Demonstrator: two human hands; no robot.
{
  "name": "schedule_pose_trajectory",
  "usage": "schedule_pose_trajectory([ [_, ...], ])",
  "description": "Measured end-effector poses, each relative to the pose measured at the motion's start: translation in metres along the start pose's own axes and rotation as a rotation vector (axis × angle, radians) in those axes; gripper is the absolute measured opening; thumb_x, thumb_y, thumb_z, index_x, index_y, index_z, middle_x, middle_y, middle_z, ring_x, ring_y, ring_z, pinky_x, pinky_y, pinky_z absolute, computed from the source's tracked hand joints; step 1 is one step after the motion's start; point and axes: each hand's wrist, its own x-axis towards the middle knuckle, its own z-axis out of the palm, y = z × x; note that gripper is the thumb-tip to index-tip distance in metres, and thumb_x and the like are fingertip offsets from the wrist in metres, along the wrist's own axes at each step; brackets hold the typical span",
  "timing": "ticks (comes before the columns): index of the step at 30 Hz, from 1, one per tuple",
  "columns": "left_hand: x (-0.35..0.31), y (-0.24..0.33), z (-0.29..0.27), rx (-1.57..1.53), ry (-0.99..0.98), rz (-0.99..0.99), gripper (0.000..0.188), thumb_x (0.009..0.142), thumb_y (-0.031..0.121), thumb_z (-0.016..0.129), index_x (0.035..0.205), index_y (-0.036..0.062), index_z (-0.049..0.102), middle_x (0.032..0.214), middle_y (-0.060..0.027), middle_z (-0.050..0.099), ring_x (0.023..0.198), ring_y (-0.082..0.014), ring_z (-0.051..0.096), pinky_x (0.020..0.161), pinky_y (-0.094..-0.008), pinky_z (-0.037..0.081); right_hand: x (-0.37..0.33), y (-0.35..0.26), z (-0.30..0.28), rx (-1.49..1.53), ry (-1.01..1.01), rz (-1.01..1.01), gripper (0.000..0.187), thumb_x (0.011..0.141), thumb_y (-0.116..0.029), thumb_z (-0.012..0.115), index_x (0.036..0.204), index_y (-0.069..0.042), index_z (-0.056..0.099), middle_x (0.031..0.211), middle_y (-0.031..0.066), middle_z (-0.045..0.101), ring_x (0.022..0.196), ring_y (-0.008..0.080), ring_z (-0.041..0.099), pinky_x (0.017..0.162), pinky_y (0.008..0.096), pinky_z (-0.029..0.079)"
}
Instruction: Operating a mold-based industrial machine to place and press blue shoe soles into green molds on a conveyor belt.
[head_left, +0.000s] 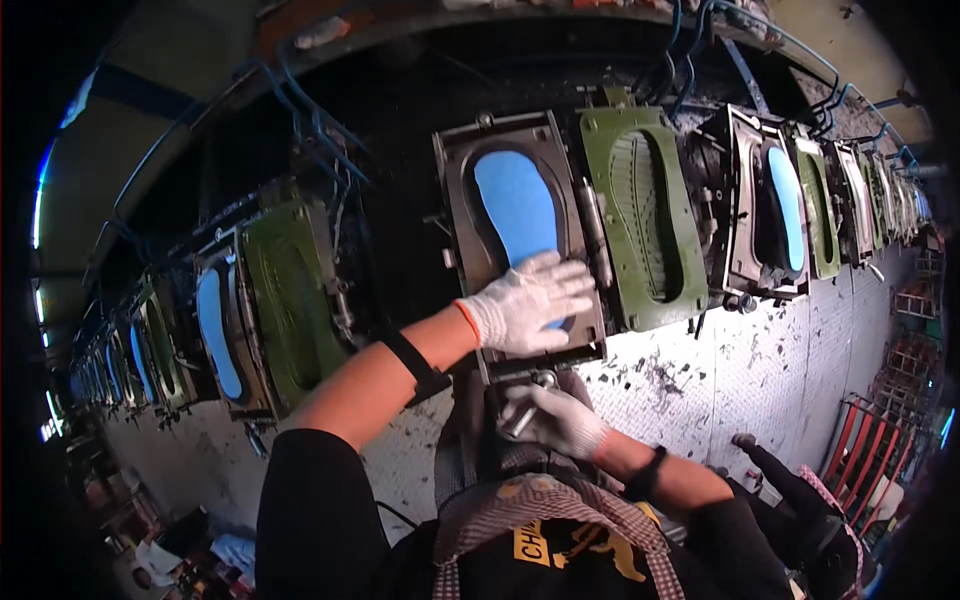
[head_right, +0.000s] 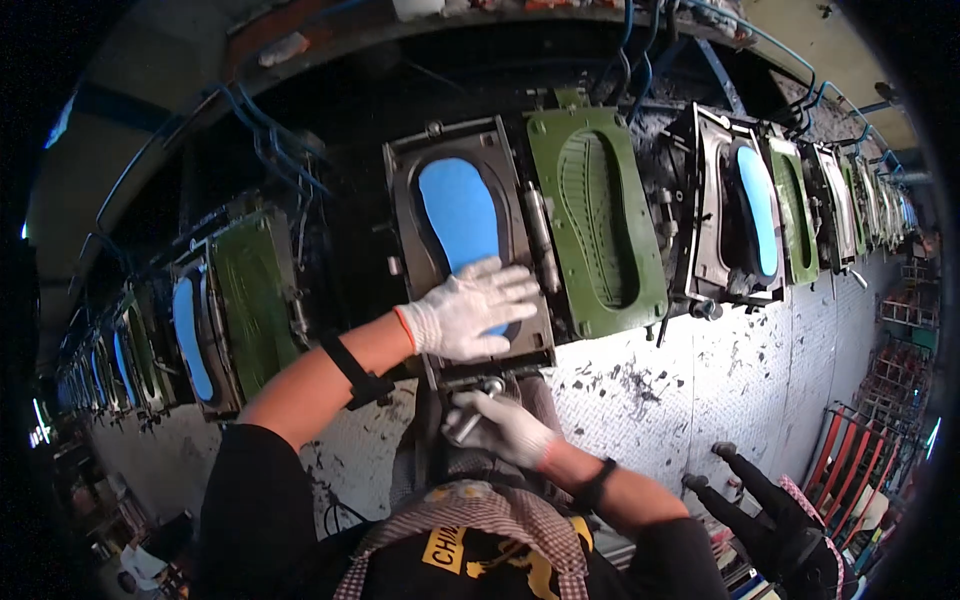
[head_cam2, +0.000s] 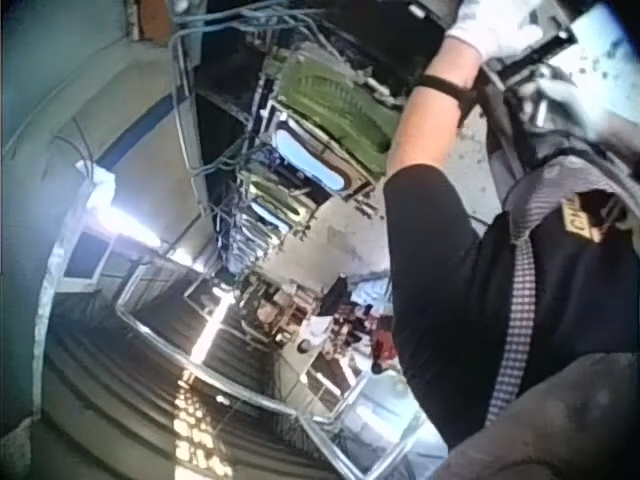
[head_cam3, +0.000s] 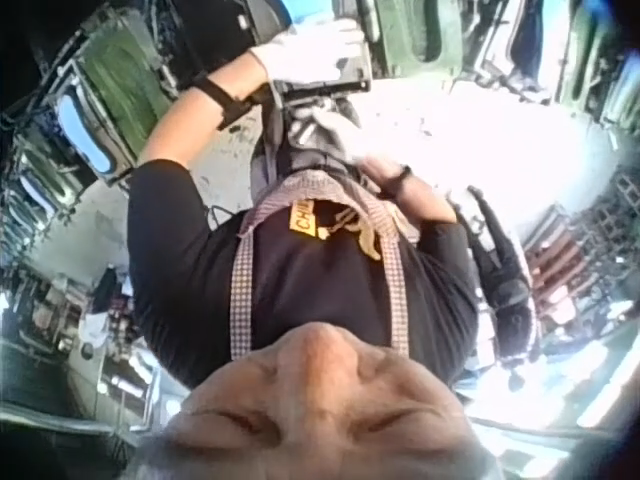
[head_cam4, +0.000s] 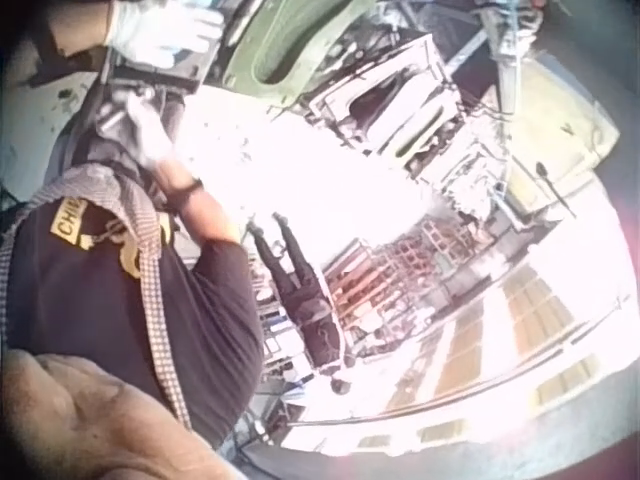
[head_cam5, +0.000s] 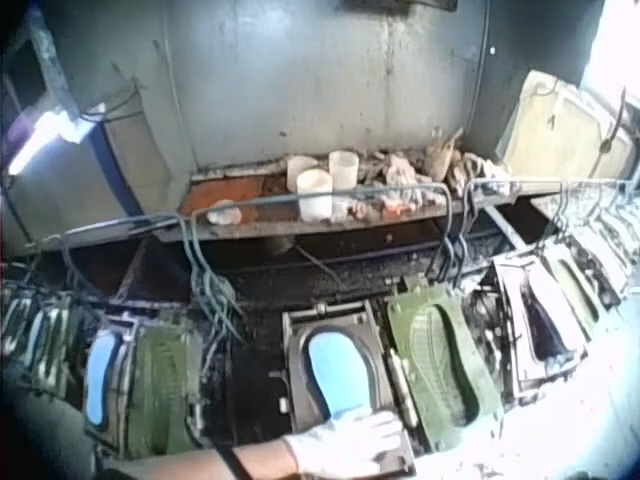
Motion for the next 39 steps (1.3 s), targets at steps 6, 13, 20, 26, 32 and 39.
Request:
schedule_pose_trajectory([
  [6,-0.01,-0.006,-0.008,-0.479,0.315,-0.02,0.054,0.1,0.031,0.051,0.149,0.0089,0.05,0.16,-0.0165,0.042,0.152,-0.031,0.033,0.125,-0.0483,0.018,0.041,-0.093,0.005,-1.424,0.055,0.931,0.028,0.09,-0.036,0.073,0.09,-0.011,0.059,0.06,-0.0043,0.045,0.057,0.0144,0.054,0.057,0.0345,0.049],
  [13,-0.071,-0.047,0.026,-0.941,1.428,-0.913,0.049,0.102,0.017,0.05,0.147,-0.003,0.047,0.145,-0.017,0.055,0.135,-0.0249,0.051,0.117,-0.0362,0.036,-0.027,-0.108,0.01,-1.374,0.135,0.461,0.045,0.109,-0.038,0.043,0.109,0.001,0.065,0.071,0.004,0.062,0.061,0.0164,0.065,0.057,0.0309,0.055],
  [20,-0.055,-0.091,0.099,-2.198,1.224,-0.758,0.061,0.104,0.056,0.045,0.134,0.0062,0.062,0.121,-0.0124,0.069,0.105,-0.0253,0.067,0.095,-0.0388,0.053,-0.078,-0.124,-0.026,-1.203,0.389,0.265,0.05,0.108,-0.04,0.047,0.131,0.002,0.061,0.082,0.009,0.068,0.073,0.0191,0.071,0.066,0.0296,0.06],
  [26,-0.12,-0.032,0.125,-0.954,1.153,-1.246,0.052,0.104,0.044,0.054,0.112,-0.0039,0.071,0.109,-0.0117,0.075,0.103,-0.0263,0.069,0.097,-0.0403,0.049,-0.083,-0.129,-0.042,-1.063,0.304,0.197,0.045,0.107,-0.034,0.049,0.134,0.001,0.058,0.085,0.0085,0.069,0.073,0.0189,0.07,0.067,0.0294,0.057],
  [32,-0.088,0.054,0.081,-0.192,1.242,-1.153,0.018,0.094,0.018,0.068,0.105,0.0052,0.072,0.104,-0.0161,0.073,0.095,-0.0357,0.07,0.086,-0.0412,0.056,-0.089,-0.142,-0.039,-1.079,0.389,0.171,0.041,0.108,-0.028,0.05,0.133,0.003,0.058,0.088,0.0081,0.067,0.077,0.0175,0.068,0.071,0.0315,0.057],
  [39,-0.005,0.068,0.038,-0.113,0.646,-1.34,0.016,0.094,0.021,0.063,0.097,0.0055,0.063,0.089,-0.0198,0.07,0.086,-0.0399,0.068,0.076,-0.0491,0.055,-0.102,-0.173,-0.048,-1.115,0.16,0.213,0.038,0.106,-0.027,0.054,0.13,0.001,0.06,0.084,0.0067,0.067,0.073,0.0171,0.068,0.069,0.0303,0.056],
])
